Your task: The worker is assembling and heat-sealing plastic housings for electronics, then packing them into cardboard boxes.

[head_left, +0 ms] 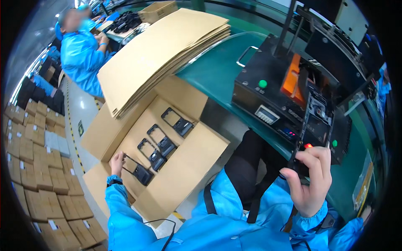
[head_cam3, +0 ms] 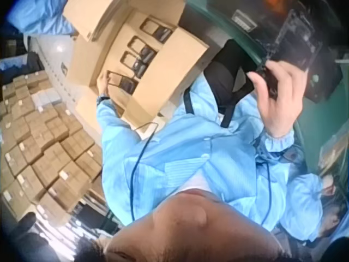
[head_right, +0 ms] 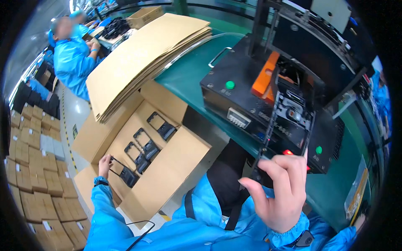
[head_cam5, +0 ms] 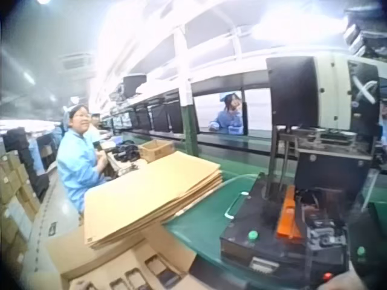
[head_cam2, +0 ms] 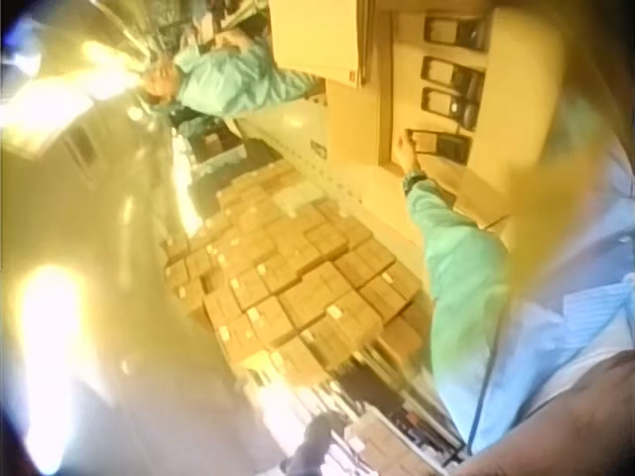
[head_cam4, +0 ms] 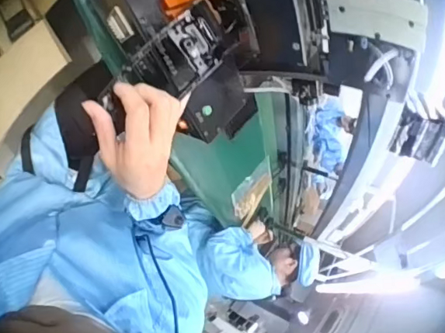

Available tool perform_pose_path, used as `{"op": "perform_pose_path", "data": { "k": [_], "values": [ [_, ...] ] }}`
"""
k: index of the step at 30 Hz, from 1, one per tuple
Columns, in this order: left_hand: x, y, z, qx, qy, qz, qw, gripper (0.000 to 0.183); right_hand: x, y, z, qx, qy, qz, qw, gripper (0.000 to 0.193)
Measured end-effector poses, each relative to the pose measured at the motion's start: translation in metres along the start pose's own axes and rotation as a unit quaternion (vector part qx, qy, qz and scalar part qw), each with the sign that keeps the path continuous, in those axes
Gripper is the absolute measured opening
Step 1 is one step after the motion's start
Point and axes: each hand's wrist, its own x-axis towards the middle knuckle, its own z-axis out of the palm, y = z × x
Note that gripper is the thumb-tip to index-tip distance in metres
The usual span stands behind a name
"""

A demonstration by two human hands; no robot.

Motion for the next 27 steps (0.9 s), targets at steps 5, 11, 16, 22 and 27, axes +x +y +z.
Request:
{"op": "perform_pose_path", "data": {
  "k": [5,11,16,22,27],
  "values": [
    [-0.001,-0.050,0.098,0.340,0.126,0.034,0.931,0.068,0.019,-0.002,-0.008,-0.017,0.014,0.041,0.999,0.038],
    [-0.061,-0.068,0.086,0.049,0.051,-0.024,0.997,0.072,0.043,0.017,0.004,0.003,0.002,-0.001,1.000,0.032],
    [-0.071,-0.009,0.137,0.102,0.033,-0.013,0.994,0.064,0.062,0.037,-0.004,0.008,0.038,0.010,0.999,0.029],
    [-0.120,0.134,0.174,0.271,0.054,0.202,0.940,0.056,0.081,0.050,0.013,-0.051,0.050,0.001,0.997,0.024],
    [-0.187,0.291,0.213,0.015,-0.103,0.418,0.903,0.037,0.081,0.049,0.023,-0.044,0.035,0.023,0.998,0.025]
  ]
}}
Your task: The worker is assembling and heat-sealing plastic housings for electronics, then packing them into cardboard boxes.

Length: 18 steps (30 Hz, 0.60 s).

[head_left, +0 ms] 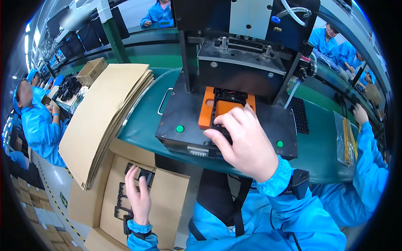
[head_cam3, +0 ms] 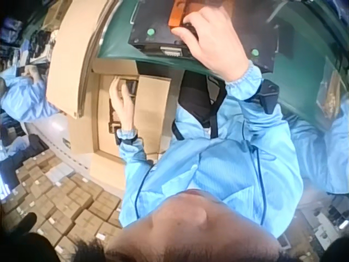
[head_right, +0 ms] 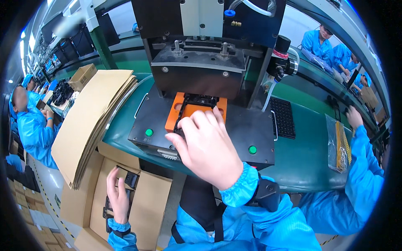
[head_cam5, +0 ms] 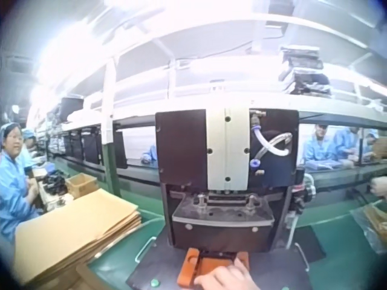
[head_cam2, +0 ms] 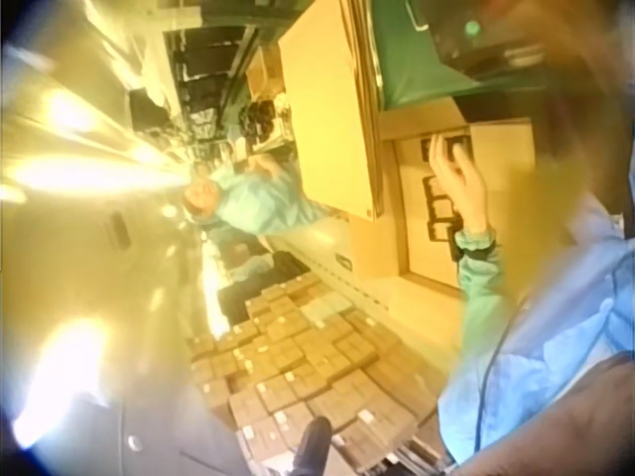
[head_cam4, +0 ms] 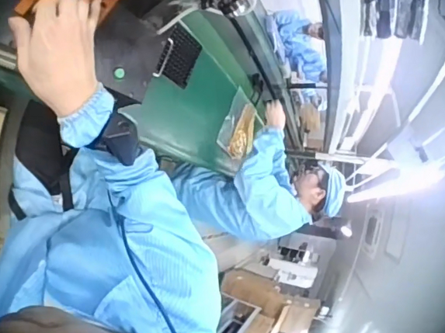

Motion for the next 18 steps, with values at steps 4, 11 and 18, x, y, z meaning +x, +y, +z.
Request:
{"op": "perform_pose_path", "data": {
  "k": [4,11,18],
  "values": [
    [0.046,0.117,0.027,-0.096,-0.073,0.225,0.967,0.029,-0.018,-0.014,0.006,-0.060,0.019,-0.002,0.998,0.042],
    [0.111,0.172,0.091,0.069,-0.121,0.418,0.898,0.039,-0.038,-0.016,-0.013,-0.116,-0.096,-0.057,0.987,0.045],
    [0.110,0.179,0.094,0.125,-0.168,0.414,0.886,0.044,-0.029,0.030,-0.025,-0.076,-0.033,0.028,0.996,0.059]
  ]
}}
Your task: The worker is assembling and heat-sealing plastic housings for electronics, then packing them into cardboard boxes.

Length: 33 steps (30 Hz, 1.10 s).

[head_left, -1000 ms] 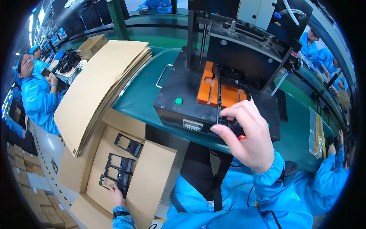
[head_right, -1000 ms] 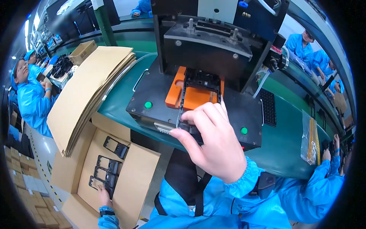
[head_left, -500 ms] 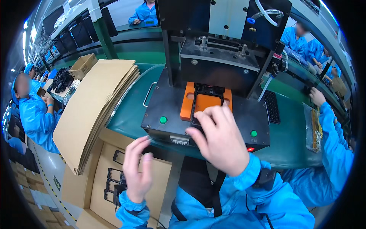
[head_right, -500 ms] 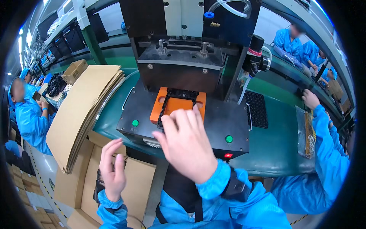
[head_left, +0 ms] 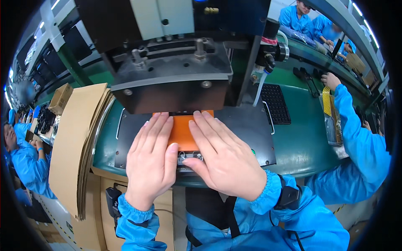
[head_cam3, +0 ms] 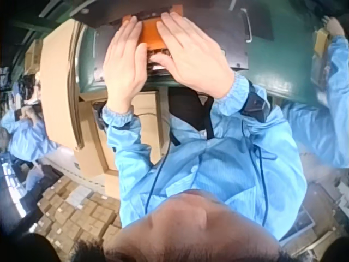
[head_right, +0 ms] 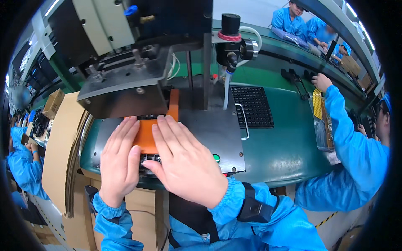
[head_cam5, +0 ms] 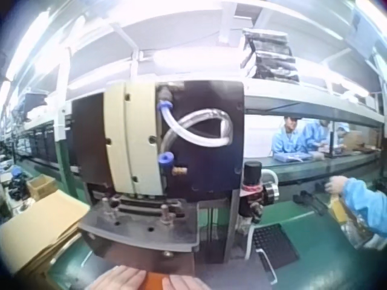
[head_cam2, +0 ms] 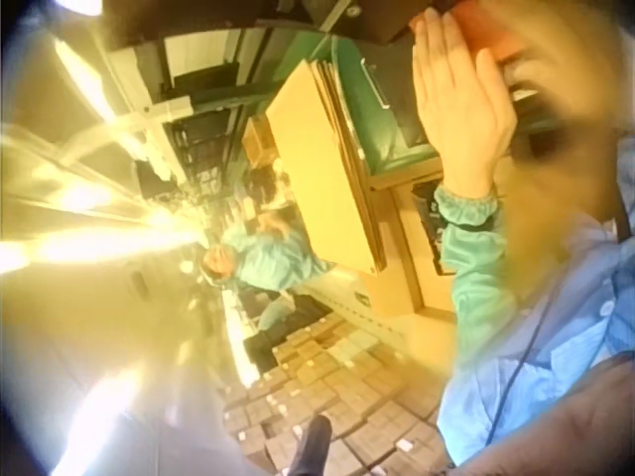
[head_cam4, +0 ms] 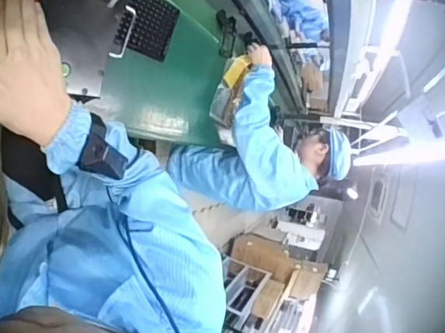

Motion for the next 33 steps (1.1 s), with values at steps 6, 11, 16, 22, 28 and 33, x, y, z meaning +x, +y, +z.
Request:
{"op": "perform_pose_path", "data": {
  "k": [6,11,16,22,28,33],
  "values": [
    [-0.015,0.001,-0.005,0.038,0.002,-0.078,0.996,0.057,-0.014,0.013,-0.015,-0.005,-0.021,-0.011,1.000,0.068],
    [-0.056,0.011,-0.013,0.077,-0.038,-0.091,0.992,0.065,-0.077,0.012,-0.045,-0.013,-0.064,0.035,0.997,0.063],
    [-0.113,0.008,0.021,-0.025,0.181,-0.149,0.972,0.045,-0.070,0.107,-0.067,0.152,0.114,0.122,0.974,0.023],
    [-0.180,0.037,0.071,-0.008,0.150,-0.217,0.964,0.022,-0.021,0.261,-0.020,-0.013,0.028,0.172,0.985,0.015],
    [-0.373,-0.067,0.081,0.241,0.063,-0.402,0.881,0.033,0.004,0.302,0.011,-0.055,-0.017,0.146,0.988,0.015],
    [-0.621,-0.188,0.086,0.451,-0.227,-0.415,0.757,0.039,0.024,0.294,0.018,-0.023,-0.049,0.142,0.988,0.012]
  ]
}}
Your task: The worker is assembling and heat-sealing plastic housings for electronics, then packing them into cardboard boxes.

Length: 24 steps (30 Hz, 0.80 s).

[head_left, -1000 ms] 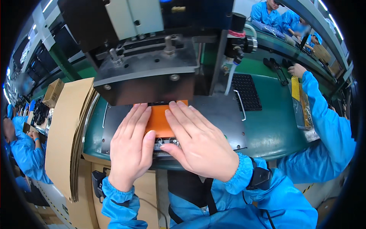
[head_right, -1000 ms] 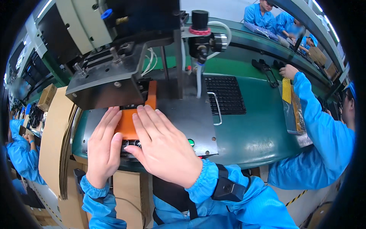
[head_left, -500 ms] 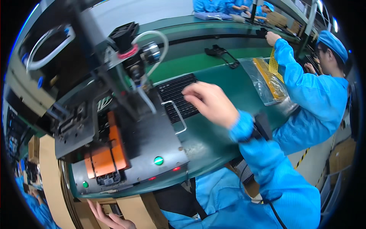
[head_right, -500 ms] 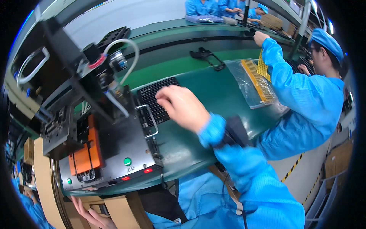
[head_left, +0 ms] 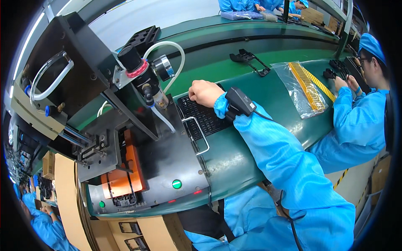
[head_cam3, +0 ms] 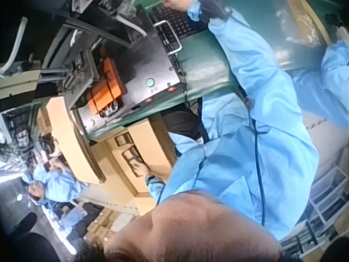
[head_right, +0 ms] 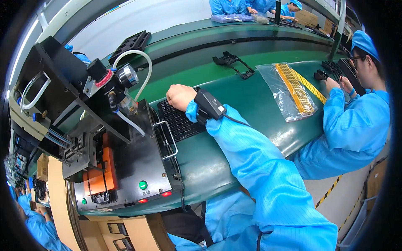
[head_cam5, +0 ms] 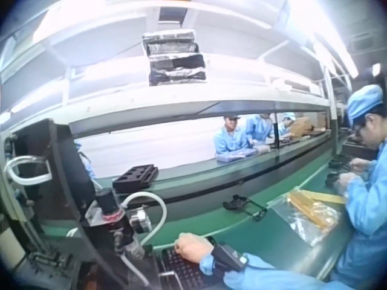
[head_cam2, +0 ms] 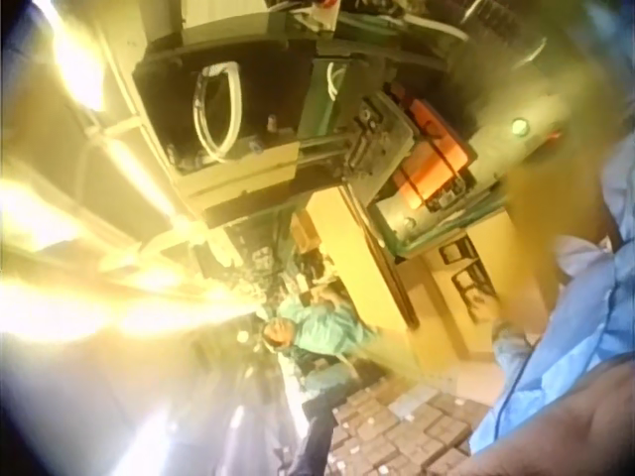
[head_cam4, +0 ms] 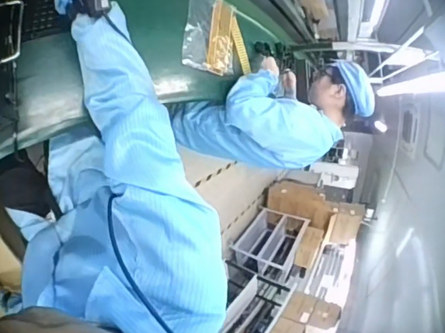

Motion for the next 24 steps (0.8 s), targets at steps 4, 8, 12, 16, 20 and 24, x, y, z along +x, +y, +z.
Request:
{"op": "perform_pose_path", "data": {
  "k": [4,8,12,16,20,24],
  "values": [
    [0.017,0.016,-0.008,0.053,-0.158,0.004,0.986,0.041,0.010,-0.003,-0.024,-0.020,-0.124,0.152,0.980,0.013],
    [0.014,0.033,-0.052,-0.083,-0.105,-0.100,0.986,0.041,0.012,0.017,-0.019,0.013,-0.061,0.097,0.993,0.014],
    [0.015,0.060,-0.128,0.063,-0.144,0.014,0.987,0.037,-0.044,0.098,-0.050,-0.130,0.251,0.027,0.959,0.007],
    [0.021,0.083,-0.181,-0.085,-0.025,-0.008,0.996,0.039,-0.107,0.191,-0.060,-0.124,0.156,0.196,0.960,0.005],
    [0.026,0.097,-0.241,-0.197,-0.008,-0.080,0.977,0.044,-0.113,0.164,-0.068,-0.171,0.229,0.065,0.956,0.006],
    [0.036,0.102,-0.217,-0.236,0.024,-0.114,0.965,0.045,-0.116,0.159,-0.071,-0.175,0.246,0.012,0.953,0.007]
  ]
}}
